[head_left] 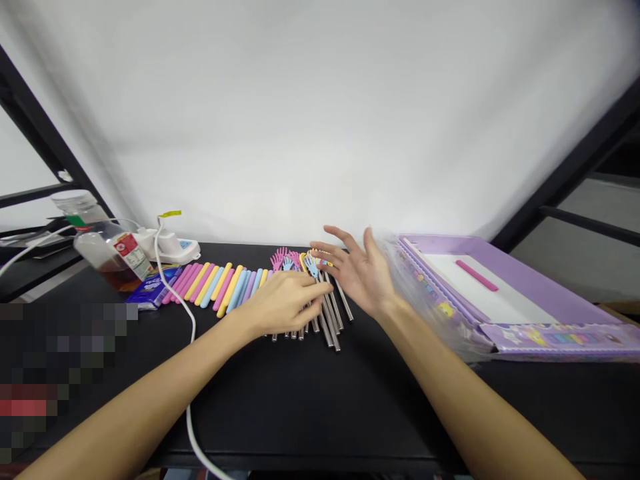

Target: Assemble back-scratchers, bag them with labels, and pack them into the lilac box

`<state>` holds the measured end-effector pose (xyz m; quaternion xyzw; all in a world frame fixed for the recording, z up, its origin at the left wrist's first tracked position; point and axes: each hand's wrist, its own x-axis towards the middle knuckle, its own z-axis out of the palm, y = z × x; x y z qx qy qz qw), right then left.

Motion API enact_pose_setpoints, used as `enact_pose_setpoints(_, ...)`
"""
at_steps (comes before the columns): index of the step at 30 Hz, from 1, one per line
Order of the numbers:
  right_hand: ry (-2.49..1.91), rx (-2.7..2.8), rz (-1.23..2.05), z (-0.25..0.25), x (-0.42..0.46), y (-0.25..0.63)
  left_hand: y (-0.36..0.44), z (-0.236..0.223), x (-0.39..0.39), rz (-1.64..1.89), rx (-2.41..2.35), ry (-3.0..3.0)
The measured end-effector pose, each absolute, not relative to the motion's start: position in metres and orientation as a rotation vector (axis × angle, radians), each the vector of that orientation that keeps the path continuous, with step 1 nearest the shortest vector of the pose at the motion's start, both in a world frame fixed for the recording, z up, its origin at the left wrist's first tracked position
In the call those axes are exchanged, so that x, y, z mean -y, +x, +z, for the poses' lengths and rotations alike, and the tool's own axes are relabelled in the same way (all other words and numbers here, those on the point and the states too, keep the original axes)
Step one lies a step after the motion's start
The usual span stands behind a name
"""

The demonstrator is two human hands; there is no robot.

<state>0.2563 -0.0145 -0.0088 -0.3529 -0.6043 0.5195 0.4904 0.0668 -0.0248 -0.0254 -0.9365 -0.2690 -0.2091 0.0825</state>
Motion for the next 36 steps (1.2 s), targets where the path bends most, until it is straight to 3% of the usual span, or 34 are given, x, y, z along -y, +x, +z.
enact_pose_setpoints(5,-1.587,1.930,0.474,-0.026,-0.003,0.277,0.056,-0.032,0.010,-0.662,1.046,-2.686)
enact_pose_setpoints(7,-1.716,2.064,0.300,-0.030,-0.004,0.282,0.053,-0.033,0.006,-0.674,1.112,-2.651)
enact_pose_setpoints(23,-1.883,1.964,0.199,-0.015,0.011,0.276,0.058,-0.037,0.007,-0.549,1.117,-2.702)
enact_pose_setpoints(26,-1.737,1.835,0.326,-0.010,0.012,0.275,0.055,-0.033,0.005,-0.538,1.133,-2.705)
enact_pose_setpoints(31,-1.348,1.592,0.939,-0.006,0.014,0.265,0.032,-0.016,-0.006,-0.628,1.360,-2.622)
enact_pose_setpoints(36,-1.122,1.345,1.238,-0.008,0.017,0.255,0.006,-0.006,-0.017,-0.463,1.649,-2.605)
